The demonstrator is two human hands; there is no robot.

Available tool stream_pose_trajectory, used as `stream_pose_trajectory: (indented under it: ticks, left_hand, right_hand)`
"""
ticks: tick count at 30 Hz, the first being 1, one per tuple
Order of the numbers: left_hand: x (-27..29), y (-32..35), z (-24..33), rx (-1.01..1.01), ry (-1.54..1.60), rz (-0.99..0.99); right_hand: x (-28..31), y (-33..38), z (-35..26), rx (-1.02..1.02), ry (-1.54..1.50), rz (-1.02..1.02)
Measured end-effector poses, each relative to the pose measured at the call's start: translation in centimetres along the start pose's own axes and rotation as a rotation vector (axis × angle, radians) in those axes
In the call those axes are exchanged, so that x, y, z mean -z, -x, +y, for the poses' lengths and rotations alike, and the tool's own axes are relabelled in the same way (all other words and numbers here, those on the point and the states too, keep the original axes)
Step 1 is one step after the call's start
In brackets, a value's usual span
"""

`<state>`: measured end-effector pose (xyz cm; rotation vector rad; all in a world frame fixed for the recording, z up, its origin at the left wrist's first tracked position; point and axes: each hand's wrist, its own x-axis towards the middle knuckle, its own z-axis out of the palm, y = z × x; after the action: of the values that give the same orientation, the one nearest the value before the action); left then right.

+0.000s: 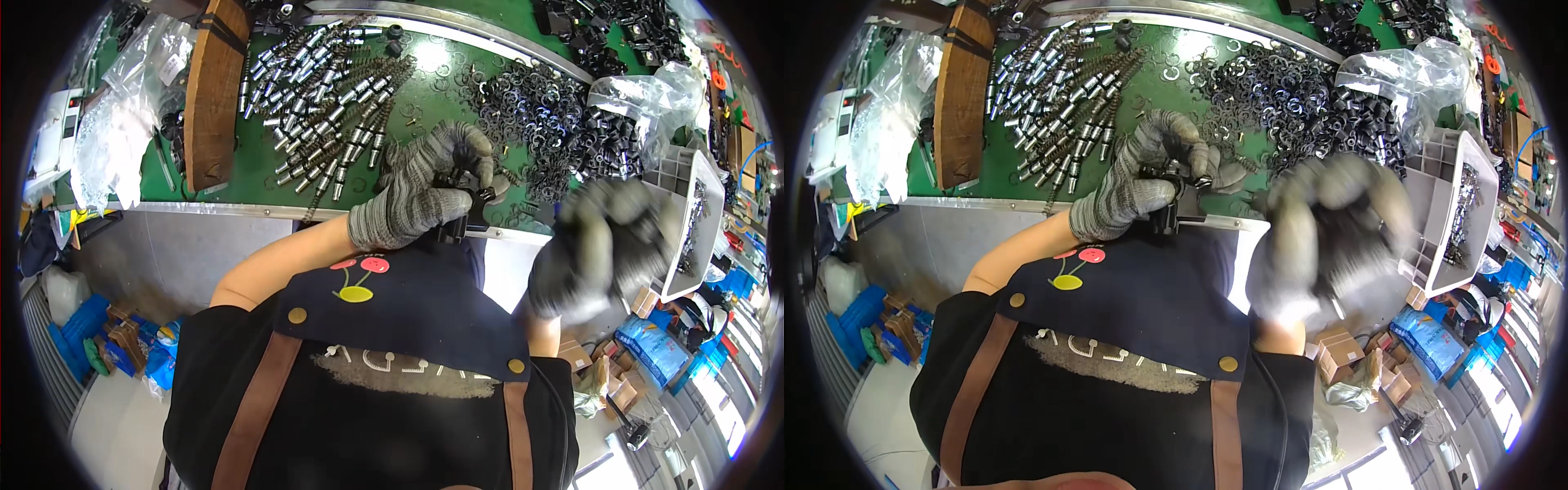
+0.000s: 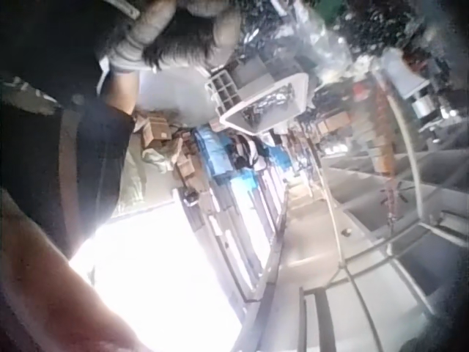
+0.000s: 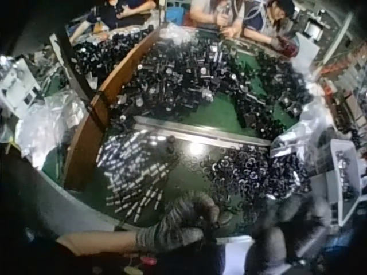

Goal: The person assembles mechanical components by inserting springs and pins into housings, fitting retaining clips using pliers, and placing the assembled units on the table.

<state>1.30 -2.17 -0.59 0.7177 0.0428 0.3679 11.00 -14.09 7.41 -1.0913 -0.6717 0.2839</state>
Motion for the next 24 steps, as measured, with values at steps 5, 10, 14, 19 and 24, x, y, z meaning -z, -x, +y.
stream_pose_trajectory:
  ticks: [5, 10, 14, 19, 24]
  left_hand:
    - [1.2, 0.6, 1.8, 0.08, -0.335, -0.151]
    - [-0.3, 0.9, 2.1, 0.149, -0.371, -0.11]
    - [-0.5, 1.0, 1.3, 0.035, -0.399, -0.046]
    - [-0.1, 0.6, 2.0, 0.146, -0.417, -0.088]
    - [-1.4, 0.5, 1.9, 0.048, -0.61, 0.025]
  right_hand:
    - [0.1, 2.2, 2.0, -0.6, 0.345, -0.165]
    - [0.6, 3.1, 2.4, -0.559, 0.269, -0.202]
    - [0.9, 3.2, 2.7, -0.591, 0.222, -0.184]
    - [0.4, 3.4, 2.8, -0.588, 0.122, -0.115]
    - [0.8, 3.4, 3.4, -0.539, 0.101, -0.086]
